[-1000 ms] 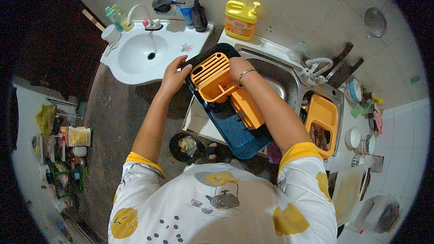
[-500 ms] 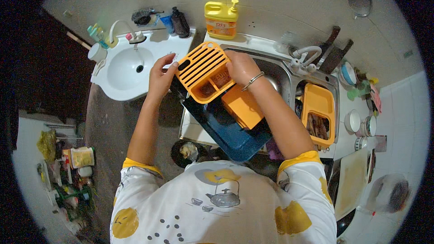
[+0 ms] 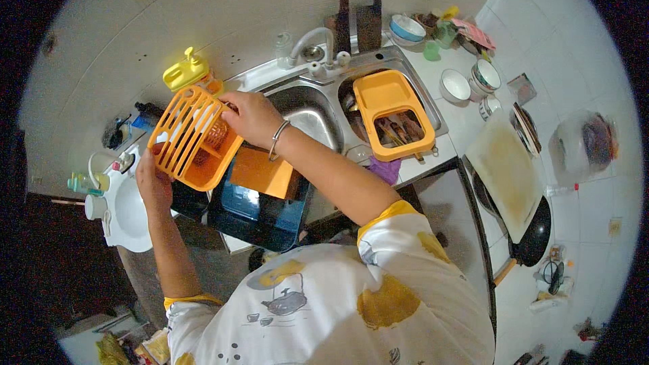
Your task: The person wipes the kitchen sink area and countertop with a purple cloth. They then disassemble a yellow dish rack, wipe its components, and reassemble it over the sink. Finally, they place a wooden knife block into the rack.
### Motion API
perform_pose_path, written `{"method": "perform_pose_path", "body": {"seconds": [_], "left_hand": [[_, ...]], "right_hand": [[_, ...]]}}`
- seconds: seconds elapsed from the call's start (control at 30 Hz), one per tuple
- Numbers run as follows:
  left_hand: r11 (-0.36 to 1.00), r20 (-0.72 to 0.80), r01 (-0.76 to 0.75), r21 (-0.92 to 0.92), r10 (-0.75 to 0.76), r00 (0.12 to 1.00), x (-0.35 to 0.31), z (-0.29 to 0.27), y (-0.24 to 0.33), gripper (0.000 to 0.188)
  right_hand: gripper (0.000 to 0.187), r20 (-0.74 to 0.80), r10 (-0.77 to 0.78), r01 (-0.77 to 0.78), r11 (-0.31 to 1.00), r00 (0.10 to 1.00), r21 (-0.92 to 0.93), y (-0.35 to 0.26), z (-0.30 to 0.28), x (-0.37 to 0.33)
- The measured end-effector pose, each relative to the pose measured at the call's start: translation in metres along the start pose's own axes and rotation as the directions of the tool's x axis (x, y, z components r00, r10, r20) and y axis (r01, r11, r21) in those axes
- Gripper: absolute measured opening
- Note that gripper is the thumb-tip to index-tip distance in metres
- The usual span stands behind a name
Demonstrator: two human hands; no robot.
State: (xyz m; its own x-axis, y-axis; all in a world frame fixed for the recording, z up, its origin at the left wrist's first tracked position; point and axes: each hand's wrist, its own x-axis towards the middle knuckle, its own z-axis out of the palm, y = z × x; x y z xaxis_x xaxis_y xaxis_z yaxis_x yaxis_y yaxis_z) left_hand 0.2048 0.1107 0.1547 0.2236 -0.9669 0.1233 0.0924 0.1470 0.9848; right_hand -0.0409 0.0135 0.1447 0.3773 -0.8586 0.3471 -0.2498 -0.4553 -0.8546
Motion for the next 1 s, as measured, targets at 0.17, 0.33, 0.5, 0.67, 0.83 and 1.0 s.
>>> {"method": "perform_pose_path", "body": {"seconds": [0.17,0.33,0.5,0.67,0.83,1.0], "left_hand": [[0.981,-0.045,-0.028,-0.190,0.020,0.999,0.010,0.052,0.010,0.035],[0.918,-0.038,0.052,-0.394,-0.073,0.997,0.031,0.083,0.007,0.032],[0.912,-0.093,0.081,-0.402,-0.129,0.987,0.037,0.094,0.006,0.035],[0.910,-0.136,-0.003,-0.415,-0.059,0.989,0.039,0.072,0.035,0.047],[0.897,-0.108,-0.019,-0.442,-0.032,0.994,0.040,0.083,0.019,0.049],[0.802,-0.039,0.056,-0.594,-0.099,0.994,0.040,0.085,-0.005,0.041]], "right_hand": [[0.029,0.016,0.093,-0.094,0.992,0.996,0.086,-0.003,-0.045,-0.005],[0.029,-0.028,0.237,-0.210,0.907,0.971,0.366,0.022,-0.112,-0.005],[0.035,0.189,0.277,-0.145,0.843,0.942,-0.517,0.161,-0.129,-0.041],[0.037,-0.194,0.339,-0.386,0.863,0.921,-0.326,0.194,-0.185,-0.103],[0.049,-0.330,0.634,-0.675,0.434,0.699,-0.596,0.243,-0.288,-0.144],[0.057,-0.272,0.825,-0.725,0.220,0.495,-0.652,0.285,-0.298,-0.153]]}}
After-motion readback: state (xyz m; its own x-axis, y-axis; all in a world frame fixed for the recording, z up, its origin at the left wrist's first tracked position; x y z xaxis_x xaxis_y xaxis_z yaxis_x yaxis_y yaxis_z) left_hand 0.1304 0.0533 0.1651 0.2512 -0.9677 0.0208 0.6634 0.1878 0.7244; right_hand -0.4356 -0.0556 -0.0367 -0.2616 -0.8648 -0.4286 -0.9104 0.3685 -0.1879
